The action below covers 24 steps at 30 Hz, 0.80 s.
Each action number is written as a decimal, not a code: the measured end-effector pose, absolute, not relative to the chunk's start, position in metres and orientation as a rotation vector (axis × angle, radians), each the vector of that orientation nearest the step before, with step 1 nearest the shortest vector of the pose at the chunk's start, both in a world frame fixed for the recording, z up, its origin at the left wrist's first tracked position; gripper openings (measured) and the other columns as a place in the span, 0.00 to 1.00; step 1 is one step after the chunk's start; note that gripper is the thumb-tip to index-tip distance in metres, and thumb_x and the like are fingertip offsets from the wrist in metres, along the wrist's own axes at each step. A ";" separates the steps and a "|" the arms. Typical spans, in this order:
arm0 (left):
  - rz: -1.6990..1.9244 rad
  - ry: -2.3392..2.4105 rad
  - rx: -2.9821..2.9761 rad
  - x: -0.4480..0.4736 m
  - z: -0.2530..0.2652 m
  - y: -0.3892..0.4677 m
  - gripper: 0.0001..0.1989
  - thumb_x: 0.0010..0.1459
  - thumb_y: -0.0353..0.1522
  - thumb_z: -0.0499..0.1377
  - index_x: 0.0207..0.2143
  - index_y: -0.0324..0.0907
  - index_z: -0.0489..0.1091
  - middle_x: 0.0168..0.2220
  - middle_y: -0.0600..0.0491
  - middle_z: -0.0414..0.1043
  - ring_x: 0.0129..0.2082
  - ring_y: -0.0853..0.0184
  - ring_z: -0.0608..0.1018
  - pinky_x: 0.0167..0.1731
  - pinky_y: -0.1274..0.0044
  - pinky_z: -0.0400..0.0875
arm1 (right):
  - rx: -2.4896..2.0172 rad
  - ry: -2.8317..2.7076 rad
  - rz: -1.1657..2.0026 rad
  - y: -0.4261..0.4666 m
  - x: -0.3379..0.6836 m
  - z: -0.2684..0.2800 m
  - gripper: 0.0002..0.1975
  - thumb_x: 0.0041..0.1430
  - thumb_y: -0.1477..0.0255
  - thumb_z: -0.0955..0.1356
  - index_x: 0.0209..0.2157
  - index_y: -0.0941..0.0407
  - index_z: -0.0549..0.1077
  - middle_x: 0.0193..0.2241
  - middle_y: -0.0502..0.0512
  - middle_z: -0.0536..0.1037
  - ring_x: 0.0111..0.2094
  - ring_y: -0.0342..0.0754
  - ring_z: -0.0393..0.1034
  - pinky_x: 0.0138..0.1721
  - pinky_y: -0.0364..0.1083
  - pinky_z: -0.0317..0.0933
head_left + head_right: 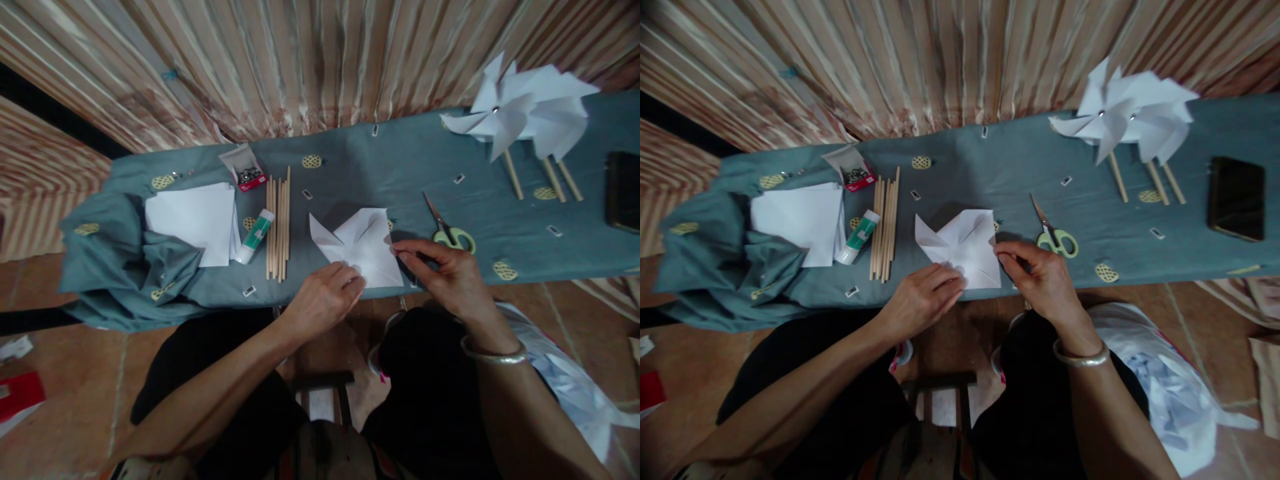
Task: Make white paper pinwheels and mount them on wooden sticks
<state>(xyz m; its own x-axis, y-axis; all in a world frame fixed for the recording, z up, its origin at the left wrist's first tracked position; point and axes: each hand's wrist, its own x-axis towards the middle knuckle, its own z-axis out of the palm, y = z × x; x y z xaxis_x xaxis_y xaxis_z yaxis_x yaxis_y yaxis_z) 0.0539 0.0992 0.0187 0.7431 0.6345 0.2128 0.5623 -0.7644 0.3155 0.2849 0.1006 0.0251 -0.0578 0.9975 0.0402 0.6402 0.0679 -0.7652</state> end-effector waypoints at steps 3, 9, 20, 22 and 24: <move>0.471 0.978 2.681 0.053 0.019 0.098 0.09 0.65 0.29 0.51 0.39 0.38 0.70 0.38 0.48 0.73 0.39 0.66 0.76 0.38 0.74 0.73 | -1.481 -1.775 0.856 0.101 0.286 0.026 0.11 0.59 0.73 0.66 0.39 0.50 0.79 0.43 0.53 0.81 0.47 0.52 0.75 0.50 0.54 0.68; 0.487 0.983 2.660 0.052 0.019 0.098 0.09 0.65 0.28 0.51 0.38 0.37 0.71 0.36 0.49 0.73 0.37 0.66 0.76 0.38 0.74 0.74 | -1.297 -1.971 1.013 0.103 0.290 0.027 0.15 0.55 0.76 0.67 0.41 0.48 0.78 0.56 0.53 0.72 0.58 0.53 0.66 0.55 0.56 0.65; 0.536 0.959 2.662 0.051 0.022 0.098 0.10 0.64 0.27 0.51 0.36 0.36 0.72 0.34 0.49 0.74 0.35 0.66 0.76 0.36 0.75 0.73 | -1.252 -1.942 1.018 0.101 0.290 0.027 0.08 0.56 0.66 0.71 0.39 0.48 0.80 0.58 0.55 0.69 0.61 0.56 0.62 0.60 0.62 0.58; 0.534 0.959 2.656 0.050 0.022 0.098 0.10 0.64 0.27 0.51 0.36 0.37 0.72 0.34 0.49 0.74 0.35 0.66 0.76 0.36 0.75 0.73 | -1.249 -1.933 1.034 0.102 0.290 0.028 0.08 0.57 0.65 0.71 0.39 0.47 0.80 0.58 0.54 0.69 0.61 0.56 0.61 0.61 0.62 0.57; 0.528 0.959 2.648 0.049 0.022 0.098 0.09 0.64 0.28 0.51 0.36 0.37 0.71 0.35 0.49 0.74 0.35 0.66 0.76 0.36 0.75 0.73 | -1.241 -1.930 1.052 0.103 0.290 0.028 0.07 0.57 0.65 0.71 0.38 0.47 0.80 0.58 0.54 0.69 0.61 0.56 0.61 0.61 0.62 0.57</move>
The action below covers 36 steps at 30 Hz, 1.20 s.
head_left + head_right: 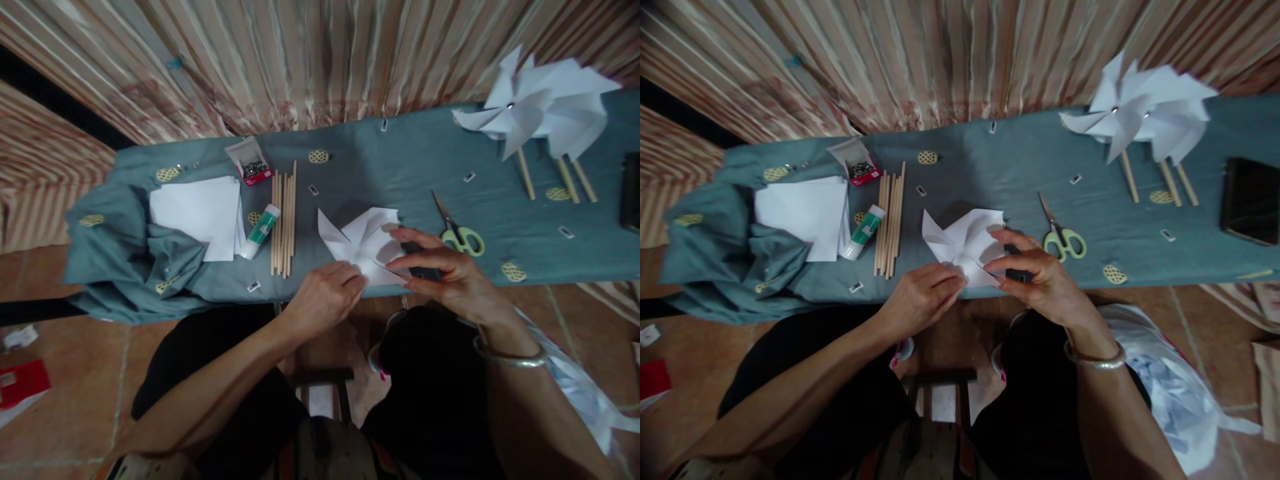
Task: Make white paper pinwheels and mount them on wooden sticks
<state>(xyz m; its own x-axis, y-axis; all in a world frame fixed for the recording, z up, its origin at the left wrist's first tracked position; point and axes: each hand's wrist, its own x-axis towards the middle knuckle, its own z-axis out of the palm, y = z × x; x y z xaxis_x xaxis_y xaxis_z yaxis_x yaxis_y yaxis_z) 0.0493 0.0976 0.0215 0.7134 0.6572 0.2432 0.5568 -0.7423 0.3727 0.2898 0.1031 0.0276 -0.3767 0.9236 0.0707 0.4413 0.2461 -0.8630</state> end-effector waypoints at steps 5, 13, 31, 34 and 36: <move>0.524 0.965 2.645 0.048 0.020 0.097 0.08 0.63 0.28 0.52 0.36 0.37 0.71 0.34 0.49 0.74 0.35 0.66 0.76 0.36 0.75 0.72 | -1.225 -1.918 1.092 0.103 0.289 0.028 0.07 0.57 0.65 0.71 0.37 0.48 0.80 0.57 0.54 0.72 0.59 0.56 0.64 0.59 0.60 0.61; 0.548 0.986 2.535 0.048 0.016 0.098 0.11 0.65 0.29 0.50 0.38 0.36 0.72 0.35 0.49 0.75 0.37 0.66 0.76 0.37 0.75 0.73 | -1.311 -1.851 1.258 0.103 0.284 0.036 0.08 0.55 0.65 0.72 0.38 0.48 0.81 0.46 0.53 0.80 0.52 0.54 0.72 0.55 0.58 0.66; 0.550 1.019 2.516 0.047 0.014 0.095 0.11 0.65 0.28 0.50 0.44 0.37 0.70 0.37 0.49 0.75 0.38 0.66 0.77 0.38 0.74 0.74 | -1.244 -1.656 1.279 0.107 0.270 0.027 0.05 0.54 0.68 0.73 0.35 0.48 0.81 0.43 0.51 0.81 0.48 0.49 0.74 0.50 0.49 0.68; 0.530 1.011 2.553 0.048 0.015 0.095 0.11 0.65 0.29 0.49 0.44 0.36 0.70 0.37 0.48 0.75 0.38 0.65 0.77 0.39 0.74 0.74 | -1.243 -1.644 1.252 0.108 0.266 0.025 0.04 0.55 0.68 0.72 0.34 0.49 0.81 0.41 0.52 0.81 0.46 0.49 0.75 0.50 0.49 0.68; 0.527 1.002 2.570 0.049 0.016 0.095 0.11 0.65 0.28 0.50 0.43 0.36 0.70 0.37 0.48 0.75 0.38 0.65 0.76 0.39 0.73 0.74 | -1.268 -1.645 1.231 0.108 0.264 0.025 0.05 0.56 0.68 0.71 0.34 0.50 0.81 0.42 0.52 0.81 0.46 0.49 0.75 0.50 0.50 0.68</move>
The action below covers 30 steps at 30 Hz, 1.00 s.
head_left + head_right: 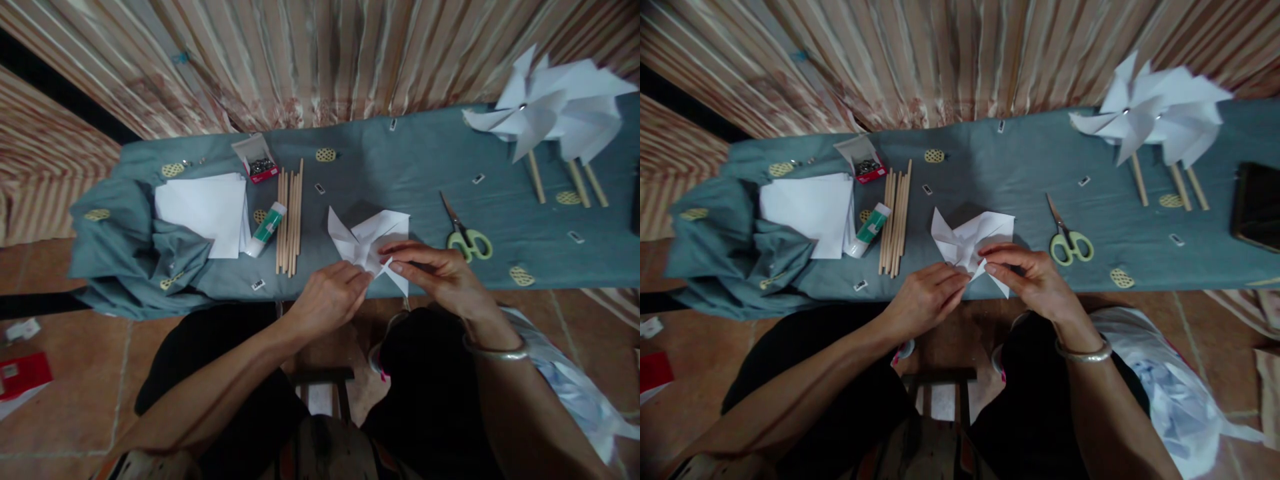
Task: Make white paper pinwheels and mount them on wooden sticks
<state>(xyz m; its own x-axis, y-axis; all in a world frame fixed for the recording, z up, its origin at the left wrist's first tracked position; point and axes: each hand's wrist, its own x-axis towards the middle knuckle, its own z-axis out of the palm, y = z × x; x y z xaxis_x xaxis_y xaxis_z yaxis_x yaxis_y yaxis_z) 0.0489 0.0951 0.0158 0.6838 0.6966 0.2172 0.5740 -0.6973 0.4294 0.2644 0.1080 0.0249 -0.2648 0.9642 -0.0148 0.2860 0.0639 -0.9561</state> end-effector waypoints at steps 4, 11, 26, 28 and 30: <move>0.521 0.996 2.592 0.050 0.017 0.095 0.10 0.65 0.29 0.50 0.42 0.35 0.69 0.36 0.48 0.75 0.37 0.65 0.76 0.38 0.73 0.74 | -1.364 -1.636 1.164 0.107 0.261 0.022 0.05 0.55 0.68 0.71 0.33 0.51 0.81 0.36 0.51 0.83 0.39 0.49 0.77 0.44 0.48 0.70; 0.595 1.053 2.488 0.049 0.014 0.093 0.15 0.64 0.28 0.51 0.52 0.34 0.63 0.38 0.48 0.75 0.38 0.66 0.78 0.38 0.75 0.75 | -1.531 -1.650 0.984 0.102 0.252 0.019 0.06 0.54 0.67 0.71 0.33 0.53 0.81 0.32 0.51 0.83 0.33 0.49 0.77 0.37 0.47 0.68; 0.591 1.020 2.535 0.050 0.015 0.093 0.11 0.64 0.28 0.51 0.46 0.34 0.68 0.39 0.47 0.75 0.40 0.65 0.77 0.40 0.72 0.76 | -1.675 -1.772 0.752 0.104 0.241 0.016 0.07 0.56 0.66 0.70 0.34 0.53 0.79 0.29 0.52 0.81 0.30 0.49 0.75 0.35 0.48 0.67; 0.561 1.017 2.531 0.051 0.015 0.094 0.11 0.64 0.28 0.50 0.46 0.35 0.69 0.39 0.47 0.75 0.39 0.64 0.77 0.40 0.71 0.76 | -1.664 -1.819 0.716 0.104 0.240 0.016 0.06 0.57 0.67 0.69 0.33 0.52 0.78 0.29 0.52 0.80 0.30 0.49 0.74 0.35 0.48 0.67; 0.551 1.014 2.530 0.051 0.015 0.094 0.11 0.64 0.28 0.50 0.45 0.35 0.69 0.38 0.47 0.75 0.39 0.64 0.77 0.40 0.71 0.75 | -1.644 -1.864 0.680 0.105 0.239 0.017 0.05 0.58 0.68 0.69 0.33 0.52 0.78 0.30 0.52 0.80 0.30 0.49 0.74 0.36 0.47 0.67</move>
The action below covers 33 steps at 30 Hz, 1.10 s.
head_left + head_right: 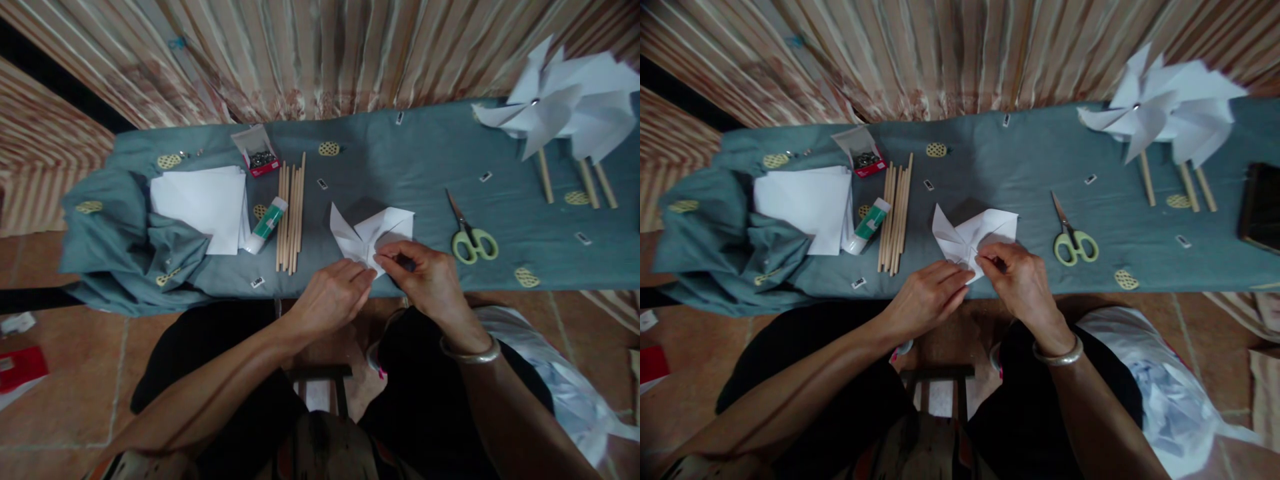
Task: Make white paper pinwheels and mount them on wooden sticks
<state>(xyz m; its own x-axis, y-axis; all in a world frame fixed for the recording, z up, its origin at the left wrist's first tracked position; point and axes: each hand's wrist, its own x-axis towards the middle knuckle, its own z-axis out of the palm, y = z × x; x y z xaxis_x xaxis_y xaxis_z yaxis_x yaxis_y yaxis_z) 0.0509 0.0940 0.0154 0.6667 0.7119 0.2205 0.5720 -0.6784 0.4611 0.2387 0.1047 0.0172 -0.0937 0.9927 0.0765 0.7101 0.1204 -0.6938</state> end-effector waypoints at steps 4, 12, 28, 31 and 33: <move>0.560 1.012 2.524 0.052 0.016 0.095 0.11 0.64 0.28 0.51 0.45 0.33 0.69 0.38 0.47 0.75 0.39 0.64 0.77 0.40 0.72 0.75 | -1.616 -1.938 0.595 0.106 0.236 0.018 0.05 0.58 0.70 0.68 0.33 0.53 0.77 0.30 0.53 0.80 0.32 0.50 0.74 0.37 0.48 0.66; 0.547 1.031 2.511 0.051 0.015 0.095 0.10 0.64 0.28 0.51 0.44 0.35 0.69 0.37 0.48 0.74 0.39 0.64 0.77 0.39 0.73 0.75 | -1.573 -2.035 0.473 0.107 0.234 0.018 0.06 0.60 0.70 0.67 0.31 0.53 0.76 0.28 0.53 0.78 0.32 0.50 0.73 0.36 0.48 0.65; 0.556 1.043 2.500 0.052 0.015 0.096 0.11 0.64 0.28 0.51 0.44 0.36 0.70 0.37 0.48 0.75 0.39 0.64 0.77 0.39 0.72 0.76 | -1.549 -2.148 0.380 0.105 0.231 0.019 0.10 0.64 0.68 0.63 0.32 0.54 0.75 0.30 0.55 0.79 0.33 0.52 0.72 0.38 0.50 0.64; 0.580 1.045 2.503 0.052 0.015 0.096 0.11 0.64 0.28 0.51 0.44 0.35 0.70 0.37 0.48 0.75 0.39 0.65 0.77 0.39 0.73 0.75 | -1.547 -2.214 0.332 0.104 0.230 0.020 0.10 0.64 0.70 0.63 0.34 0.56 0.75 0.31 0.57 0.80 0.35 0.54 0.72 0.39 0.51 0.63; 0.576 1.043 2.501 0.052 0.015 0.096 0.11 0.64 0.28 0.50 0.44 0.35 0.71 0.37 0.48 0.75 0.39 0.65 0.77 0.39 0.73 0.75 | -1.560 -2.248 0.300 0.103 0.228 0.021 0.11 0.65 0.70 0.62 0.34 0.56 0.75 0.32 0.59 0.80 0.35 0.54 0.72 0.40 0.51 0.63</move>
<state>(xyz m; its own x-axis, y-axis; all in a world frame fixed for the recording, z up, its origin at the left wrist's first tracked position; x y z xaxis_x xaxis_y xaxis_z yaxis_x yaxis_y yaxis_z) 0.0518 0.0961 0.0147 0.6425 0.7322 0.2261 0.5814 -0.6579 0.4786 0.2284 0.1035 0.0210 -0.3067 0.9325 0.1906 0.8498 0.3585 -0.3865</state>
